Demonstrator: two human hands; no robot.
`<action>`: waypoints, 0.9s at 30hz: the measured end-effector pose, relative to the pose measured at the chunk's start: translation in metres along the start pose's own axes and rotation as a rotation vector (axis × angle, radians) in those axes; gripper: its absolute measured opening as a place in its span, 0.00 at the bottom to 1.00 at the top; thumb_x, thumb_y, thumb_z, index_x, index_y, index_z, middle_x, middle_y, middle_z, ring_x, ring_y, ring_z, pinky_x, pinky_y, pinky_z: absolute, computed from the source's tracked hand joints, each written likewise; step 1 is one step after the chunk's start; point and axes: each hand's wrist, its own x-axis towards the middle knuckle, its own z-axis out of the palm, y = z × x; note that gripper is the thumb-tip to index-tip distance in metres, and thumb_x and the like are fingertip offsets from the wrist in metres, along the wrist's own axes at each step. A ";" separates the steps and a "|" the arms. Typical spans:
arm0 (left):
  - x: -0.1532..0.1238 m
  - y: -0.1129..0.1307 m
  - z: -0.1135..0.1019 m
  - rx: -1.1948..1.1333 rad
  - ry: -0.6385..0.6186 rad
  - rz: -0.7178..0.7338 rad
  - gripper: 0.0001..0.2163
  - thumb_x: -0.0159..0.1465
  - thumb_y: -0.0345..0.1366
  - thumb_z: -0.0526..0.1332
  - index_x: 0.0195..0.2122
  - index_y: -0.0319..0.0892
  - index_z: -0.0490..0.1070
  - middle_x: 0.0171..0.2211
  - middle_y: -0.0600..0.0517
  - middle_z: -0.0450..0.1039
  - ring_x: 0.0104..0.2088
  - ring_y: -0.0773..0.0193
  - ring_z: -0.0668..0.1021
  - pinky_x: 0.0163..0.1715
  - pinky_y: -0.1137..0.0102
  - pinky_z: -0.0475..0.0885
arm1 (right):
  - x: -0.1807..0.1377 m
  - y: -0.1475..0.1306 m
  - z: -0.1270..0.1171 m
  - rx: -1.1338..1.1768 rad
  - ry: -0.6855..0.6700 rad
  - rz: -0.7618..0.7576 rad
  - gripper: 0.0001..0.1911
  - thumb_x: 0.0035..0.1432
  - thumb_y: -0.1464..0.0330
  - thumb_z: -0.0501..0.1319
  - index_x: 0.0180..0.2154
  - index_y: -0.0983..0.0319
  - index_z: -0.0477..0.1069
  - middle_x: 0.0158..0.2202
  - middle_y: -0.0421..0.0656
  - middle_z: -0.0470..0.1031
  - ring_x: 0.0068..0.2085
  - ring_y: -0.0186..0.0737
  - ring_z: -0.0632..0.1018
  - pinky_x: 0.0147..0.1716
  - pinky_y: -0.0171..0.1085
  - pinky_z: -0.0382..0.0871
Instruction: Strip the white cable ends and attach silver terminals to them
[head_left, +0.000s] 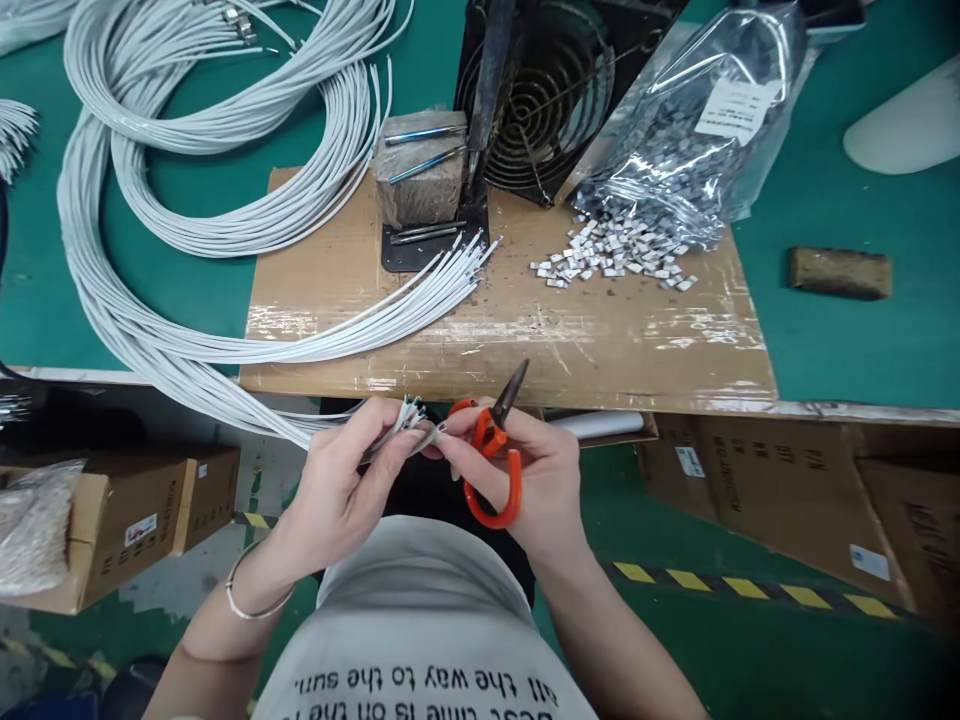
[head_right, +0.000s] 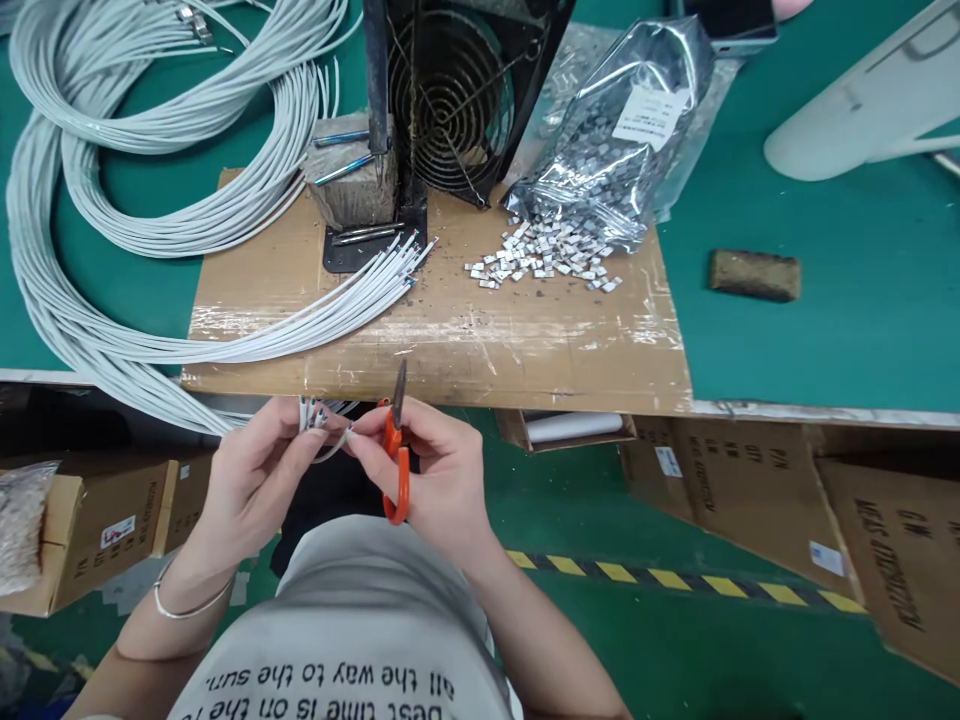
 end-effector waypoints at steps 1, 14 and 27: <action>0.000 0.000 0.000 -0.003 -0.005 -0.016 0.06 0.81 0.34 0.57 0.46 0.46 0.72 0.36 0.53 0.82 0.35 0.65 0.85 0.39 0.72 0.78 | 0.000 0.000 0.001 0.001 -0.017 -0.003 0.05 0.57 0.68 0.75 0.30 0.59 0.82 0.25 0.38 0.79 0.23 0.33 0.76 0.26 0.34 0.77; -0.001 0.007 -0.002 -0.165 -0.084 -0.207 0.07 0.77 0.39 0.63 0.42 0.44 0.72 0.28 0.56 0.71 0.26 0.69 0.66 0.23 0.74 0.59 | 0.000 0.000 0.001 0.092 -0.014 0.012 0.03 0.52 0.71 0.76 0.30 0.57 0.86 0.24 0.37 0.79 0.20 0.30 0.71 0.20 0.32 0.66; 0.001 0.012 0.000 -0.127 -0.037 -0.159 0.02 0.73 0.34 0.68 0.45 0.43 0.81 0.25 0.56 0.74 0.22 0.72 0.67 0.22 0.75 0.60 | -0.001 0.006 -0.017 -0.023 0.147 -0.145 0.17 0.65 0.66 0.70 0.24 0.58 0.72 0.18 0.35 0.69 0.19 0.32 0.67 0.21 0.35 0.60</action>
